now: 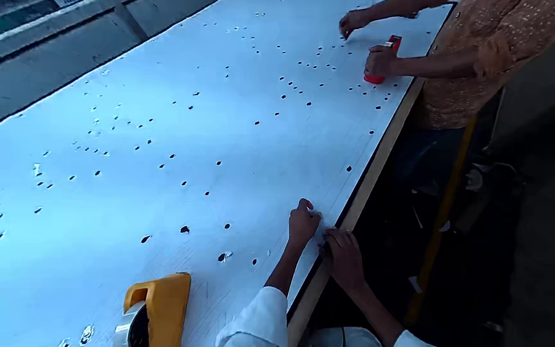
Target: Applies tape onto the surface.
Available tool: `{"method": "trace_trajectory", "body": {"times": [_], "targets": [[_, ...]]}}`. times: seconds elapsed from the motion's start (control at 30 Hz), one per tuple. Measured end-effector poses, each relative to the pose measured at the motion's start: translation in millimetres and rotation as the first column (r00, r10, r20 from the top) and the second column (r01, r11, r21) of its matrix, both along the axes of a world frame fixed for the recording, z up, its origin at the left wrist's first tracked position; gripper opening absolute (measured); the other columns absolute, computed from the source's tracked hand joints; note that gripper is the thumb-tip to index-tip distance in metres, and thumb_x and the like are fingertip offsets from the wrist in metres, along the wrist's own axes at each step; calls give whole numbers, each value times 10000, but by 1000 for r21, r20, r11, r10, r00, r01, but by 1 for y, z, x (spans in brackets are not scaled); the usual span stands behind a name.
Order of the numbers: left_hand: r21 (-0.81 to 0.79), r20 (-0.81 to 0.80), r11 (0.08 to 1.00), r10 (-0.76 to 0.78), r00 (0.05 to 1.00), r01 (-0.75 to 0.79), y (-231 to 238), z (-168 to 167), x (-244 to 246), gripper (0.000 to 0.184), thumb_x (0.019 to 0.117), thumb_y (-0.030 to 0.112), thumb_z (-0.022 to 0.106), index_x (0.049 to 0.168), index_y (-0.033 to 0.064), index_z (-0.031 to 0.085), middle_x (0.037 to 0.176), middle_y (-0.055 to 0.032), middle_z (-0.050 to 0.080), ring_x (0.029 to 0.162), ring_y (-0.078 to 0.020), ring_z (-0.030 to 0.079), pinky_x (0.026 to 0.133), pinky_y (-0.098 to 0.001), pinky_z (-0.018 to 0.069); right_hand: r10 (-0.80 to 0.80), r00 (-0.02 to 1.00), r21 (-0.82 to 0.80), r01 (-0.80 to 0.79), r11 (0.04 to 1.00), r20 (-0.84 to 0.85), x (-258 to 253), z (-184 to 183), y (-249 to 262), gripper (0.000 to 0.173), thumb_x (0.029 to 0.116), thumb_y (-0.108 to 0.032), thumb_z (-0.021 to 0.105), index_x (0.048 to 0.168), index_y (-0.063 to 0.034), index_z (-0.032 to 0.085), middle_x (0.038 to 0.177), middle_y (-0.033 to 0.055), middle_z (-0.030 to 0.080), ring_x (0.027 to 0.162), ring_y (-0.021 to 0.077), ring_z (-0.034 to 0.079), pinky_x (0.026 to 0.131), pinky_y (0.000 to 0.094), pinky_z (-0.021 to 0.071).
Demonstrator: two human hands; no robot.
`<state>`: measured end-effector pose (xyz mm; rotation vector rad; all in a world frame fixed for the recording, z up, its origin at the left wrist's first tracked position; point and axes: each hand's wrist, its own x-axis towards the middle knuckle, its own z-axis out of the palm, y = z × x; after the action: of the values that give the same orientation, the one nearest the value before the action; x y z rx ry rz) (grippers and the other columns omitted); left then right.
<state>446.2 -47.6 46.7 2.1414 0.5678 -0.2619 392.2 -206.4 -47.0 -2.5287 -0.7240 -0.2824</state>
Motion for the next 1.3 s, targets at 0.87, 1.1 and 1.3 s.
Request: {"method": "trace_trajectory", "body": {"times": [0.87, 1.1, 1.3], "targets": [[-150, 287, 735, 672, 683, -661, 189, 9, -429, 407, 997, 381, 571, 1171, 38, 704, 1241, -136, 635, 1136, -233, 630, 880, -417, 574, 700, 626, 243, -661, 710, -344, -233, 71, 228, 551, 949, -563, 622, 1269, -122, 699, 1092, 24, 749, 1000, 192, 705, 958, 469, 523], [-155, 361, 744, 655, 664, -650, 178, 40, -443, 208, 941, 267, 666, 940, 73, 740, 1054, -61, 686, 994, -169, 660, 794, -361, 562, 638, 749, 190, -610, 769, -178, -247, 67, 228, 351, 933, -454, 670, 1099, -161, 768, 983, -19, 762, 914, 165, 721, 905, 488, 531], [-356, 220, 636, 769, 600, -685, 155, 9, -459, 175, 1006, 137, 603, 937, 18, 711, 733, -12, 674, 601, -81, 588, 586, -226, 489, 608, 757, 184, -580, 794, -240, -254, 68, 228, 383, 945, -483, 649, 1130, -169, 767, 958, -34, 762, 892, 146, 713, 926, 471, 515]]}}
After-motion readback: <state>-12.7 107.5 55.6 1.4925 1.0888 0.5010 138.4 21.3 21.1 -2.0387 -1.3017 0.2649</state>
